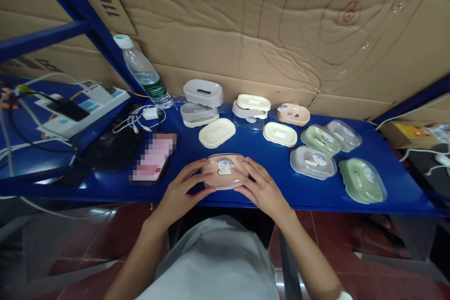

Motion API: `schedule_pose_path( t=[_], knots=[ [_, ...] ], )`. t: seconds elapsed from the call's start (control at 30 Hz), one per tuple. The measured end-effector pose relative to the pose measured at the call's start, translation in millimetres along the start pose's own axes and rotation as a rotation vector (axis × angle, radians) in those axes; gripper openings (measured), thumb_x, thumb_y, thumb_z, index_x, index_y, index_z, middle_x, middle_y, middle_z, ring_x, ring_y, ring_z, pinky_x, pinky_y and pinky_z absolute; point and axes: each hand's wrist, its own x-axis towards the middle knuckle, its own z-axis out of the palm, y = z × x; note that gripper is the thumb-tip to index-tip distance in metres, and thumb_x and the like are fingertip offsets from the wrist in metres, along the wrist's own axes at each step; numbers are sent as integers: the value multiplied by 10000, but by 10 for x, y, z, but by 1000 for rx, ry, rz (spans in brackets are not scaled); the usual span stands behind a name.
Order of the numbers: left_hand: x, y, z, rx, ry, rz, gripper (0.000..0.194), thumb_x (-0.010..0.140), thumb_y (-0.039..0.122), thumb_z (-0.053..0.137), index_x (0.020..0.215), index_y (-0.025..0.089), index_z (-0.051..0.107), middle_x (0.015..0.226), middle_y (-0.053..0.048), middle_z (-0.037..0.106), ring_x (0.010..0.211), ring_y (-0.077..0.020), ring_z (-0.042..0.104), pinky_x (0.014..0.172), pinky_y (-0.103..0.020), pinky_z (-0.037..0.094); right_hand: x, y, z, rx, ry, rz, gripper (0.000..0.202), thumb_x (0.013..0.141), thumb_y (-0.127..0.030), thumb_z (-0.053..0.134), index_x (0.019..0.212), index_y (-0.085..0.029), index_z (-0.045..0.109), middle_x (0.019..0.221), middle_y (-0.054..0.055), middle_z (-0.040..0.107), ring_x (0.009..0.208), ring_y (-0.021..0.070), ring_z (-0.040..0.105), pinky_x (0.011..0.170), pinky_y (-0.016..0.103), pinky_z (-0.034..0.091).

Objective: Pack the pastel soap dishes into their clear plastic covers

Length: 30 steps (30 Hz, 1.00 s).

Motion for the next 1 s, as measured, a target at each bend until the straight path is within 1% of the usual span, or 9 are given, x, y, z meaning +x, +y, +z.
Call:
schedule_pose_path(
  t=[0.23, 0.43, 0.53, 0.63, 0.7, 0.77, 0.87, 0.93, 1.0],
  knots=[
    [-15, 14, 12, -28, -19, 14, 348, 947, 221, 794, 1275, 298, 707, 1435, -97, 630, 1376, -265, 625, 1177, -488, 554, -83, -55, 37, -89, 48, -14, 780, 1016, -263, 703, 1694, -353, 329, 1638, 117, 527, 1562, 314, 452, 1212, 535, 514],
    [10, 24, 11, -28, -56, -15, 345, 969, 226, 766, 1297, 308, 697, 1432, -97, 621, 1372, -263, 623, 1172, -490, 558, -56, -21, 47, 33, -28, 106, 793, 1020, -319, 697, 1696, -410, 294, 1708, 73, 430, 1577, 307, 429, 1223, 523, 513],
    [26, 42, 21, -47, -76, -2, 393, 981, 196, 740, 1348, 318, 672, 1462, -99, 601, 1406, -265, 603, 1189, -493, 546, -48, 15, 92, 51, -28, 150, 805, 1019, -338, 697, 1696, -438, 274, 1723, 68, 398, 1580, 306, 424, 1212, 518, 527],
    [23, 73, 18, -91, -65, -32, 490, 970, 210, 755, 1425, 336, 622, 1568, -113, 512, 1463, -287, 556, 1189, -508, 548, -80, 26, 130, 43, 64, 139, 776, 1020, -308, 693, 1680, -454, 313, 1682, 70, 445, 1543, 291, 482, 1220, 501, 523],
    [16, 96, 2, -110, -41, -65, 545, 966, 220, 762, 1467, 340, 585, 1599, -120, 474, 1474, -293, 545, 1193, -523, 543, -117, 31, 92, 9, 161, 142, 760, 1007, -296, 712, 1664, -449, 362, 1644, 71, 488, 1494, 289, 541, 1213, 485, 534],
    [14, 113, -24, -108, -36, -88, 552, 975, 221, 750, 1481, 344, 567, 1591, -117, 482, 1458, -286, 559, 1199, -533, 535, -160, 78, -49, -61, 259, 175, 728, 991, -300, 735, 1636, -440, 427, 1606, 68, 533, 1437, 298, 597, 1195, 485, 549],
    [54, 101, -74, -58, -82, -114, 503, 1000, 246, 717, 1472, 345, 572, 1591, -111, 489, 1434, -279, 583, 1197, -529, 535, -229, 350, -479, -218, 380, 282, 647, 962, -357, 773, 1568, -391, 549, 1561, 83, 584, 1391, 322, 626, 1185, 514, 538],
    [134, 47, -114, 26, -128, -129, 478, 1017, 276, 694, 1475, 341, 575, 1607, -109, 480, 1451, -289, 568, 1203, -536, 525, -283, 707, -850, -325, 454, 373, 647, 935, -423, 801, 1539, -312, 597, 1556, 126, 587, 1419, 335, 592, 1202, 518, 501],
    [258, -45, -148, 142, -165, -123, 489, 1020, 294, 683, 1494, 329, 568, 1628, -116, 469, 1492, -322, 523, 1213, -568, 504, -344, 1166, -1205, -417, 508, 452, 709, 894, -491, 832, 1518, -228, 622, 1546, 177, 582, 1412, 338, 584, 1195, 490, 485]
  ],
)
